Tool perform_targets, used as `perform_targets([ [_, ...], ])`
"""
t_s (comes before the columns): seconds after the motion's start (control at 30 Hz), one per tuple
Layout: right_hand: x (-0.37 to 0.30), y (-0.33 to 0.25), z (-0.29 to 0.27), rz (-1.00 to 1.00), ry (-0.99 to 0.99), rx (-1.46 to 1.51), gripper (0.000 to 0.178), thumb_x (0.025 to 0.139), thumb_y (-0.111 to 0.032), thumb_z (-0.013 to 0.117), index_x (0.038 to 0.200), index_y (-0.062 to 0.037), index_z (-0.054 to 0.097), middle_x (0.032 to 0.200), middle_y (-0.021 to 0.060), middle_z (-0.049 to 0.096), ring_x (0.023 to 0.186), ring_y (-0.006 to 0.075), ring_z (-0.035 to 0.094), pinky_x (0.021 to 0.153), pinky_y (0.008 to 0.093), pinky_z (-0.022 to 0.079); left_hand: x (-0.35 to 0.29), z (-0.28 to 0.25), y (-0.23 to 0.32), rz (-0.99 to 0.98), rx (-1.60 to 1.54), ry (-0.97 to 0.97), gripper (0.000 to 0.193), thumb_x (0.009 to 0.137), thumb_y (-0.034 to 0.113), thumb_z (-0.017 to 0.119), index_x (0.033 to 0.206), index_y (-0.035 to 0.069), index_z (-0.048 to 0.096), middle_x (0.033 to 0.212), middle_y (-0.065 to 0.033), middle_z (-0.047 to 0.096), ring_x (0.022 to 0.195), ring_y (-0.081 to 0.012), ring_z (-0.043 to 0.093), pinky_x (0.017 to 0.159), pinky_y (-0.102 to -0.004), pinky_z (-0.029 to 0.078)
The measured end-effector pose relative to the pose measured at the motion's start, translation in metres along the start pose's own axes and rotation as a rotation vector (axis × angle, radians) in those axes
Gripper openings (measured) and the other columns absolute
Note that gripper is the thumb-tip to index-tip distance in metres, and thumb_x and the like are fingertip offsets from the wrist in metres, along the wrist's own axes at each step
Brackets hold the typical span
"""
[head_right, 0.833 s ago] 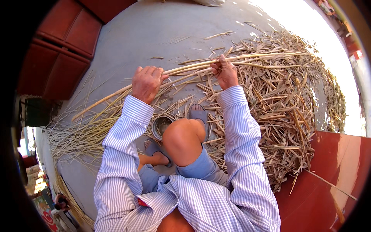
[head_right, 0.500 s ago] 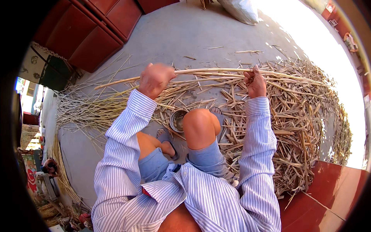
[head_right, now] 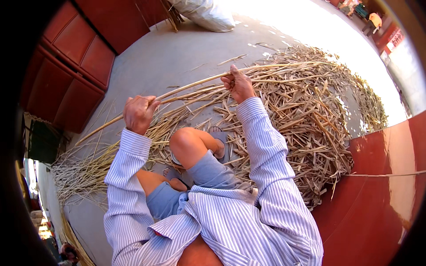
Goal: The person sits on the floor and processes long, dried plant stalks by hand. They repeatedly strip the outer layers from the stalks, separating the usable inner fibers from the waste material, which is discarded onto a growing pile.
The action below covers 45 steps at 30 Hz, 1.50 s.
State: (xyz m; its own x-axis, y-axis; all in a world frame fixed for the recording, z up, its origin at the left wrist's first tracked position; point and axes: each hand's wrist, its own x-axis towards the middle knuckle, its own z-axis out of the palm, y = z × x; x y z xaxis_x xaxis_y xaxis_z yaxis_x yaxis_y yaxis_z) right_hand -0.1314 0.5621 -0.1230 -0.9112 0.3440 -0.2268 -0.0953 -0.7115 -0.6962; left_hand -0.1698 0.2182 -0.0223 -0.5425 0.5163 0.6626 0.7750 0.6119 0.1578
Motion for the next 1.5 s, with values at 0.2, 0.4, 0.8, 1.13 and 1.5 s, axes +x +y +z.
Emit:
perform_targets([
  [0.2,-0.021,0.011,0.019,-0.011,0.033,-0.038,0.029,0.094,-0.031,0.063,0.090,-0.0026,0.058,0.076,0.0103,0.067,0.067,0.0178,0.069,0.051,0.0243,0.054,0.039,-0.002,0.040,0.201,0.067,0.071,0.020,0.086,0.027,0.068,0.088,0.007,0.066,0.082,-0.0077,0.066,0.078,-0.0246,0.060,0.071,-0.0381,0.044],
  [0.4,-0.041,0.024,0.050,-0.013,-0.039,-0.098,0.039,0.095,-0.037,0.060,0.090,0.0017,0.061,0.078,0.0127,0.069,0.066,0.0176,0.068,0.053,0.0241,0.054,0.021,0.032,0.036,0.239,0.190,-0.033,0.021,0.084,0.029,0.071,0.083,0.009,0.063,0.076,-0.0067,0.064,0.070,-0.0238,0.062,0.061,-0.0370,0.047],
  [0.8,-0.041,0.035,0.028,-0.097,-0.229,0.080,0.027,0.097,-0.022,0.057,0.115,-0.0019,0.052,0.105,0.0138,0.069,0.091,0.0206,0.069,0.080,0.0301,0.058,0.001,0.037,-0.011,-0.544,-0.687,-0.632,0.030,0.091,0.027,0.066,0.076,0.002,0.060,0.062,-0.0010,0.056,0.056,-0.0065,0.050,0.049,-0.0260,0.038],
  [1.13,-0.027,0.034,0.016,0.022,0.109,0.034,0.018,0.097,-0.021,0.057,0.094,-0.0039,0.059,0.085,0.0084,0.069,0.068,0.0152,0.067,0.059,0.0267,0.056,-0.002,0.024,0.035,0.194,0.090,-0.166,0.023,0.084,0.027,0.070,0.079,0.008,0.058,0.069,-0.0100,0.059,0.064,-0.0298,0.060,0.055,-0.0416,0.046],
  [1.5,0.007,-0.025,-0.071,-0.036,0.164,0.170,0.026,0.100,-0.027,0.052,0.103,-0.0025,0.060,0.094,0.0095,0.069,0.083,0.0175,0.065,0.072,0.0315,0.057,-0.007,-0.020,-0.036,0.056,0.118,-0.223,0.024,0.082,0.028,0.071,0.081,0.007,0.060,0.071,-0.0109,0.061,0.068,-0.0320,0.059,0.060,-0.0433,0.043],
])
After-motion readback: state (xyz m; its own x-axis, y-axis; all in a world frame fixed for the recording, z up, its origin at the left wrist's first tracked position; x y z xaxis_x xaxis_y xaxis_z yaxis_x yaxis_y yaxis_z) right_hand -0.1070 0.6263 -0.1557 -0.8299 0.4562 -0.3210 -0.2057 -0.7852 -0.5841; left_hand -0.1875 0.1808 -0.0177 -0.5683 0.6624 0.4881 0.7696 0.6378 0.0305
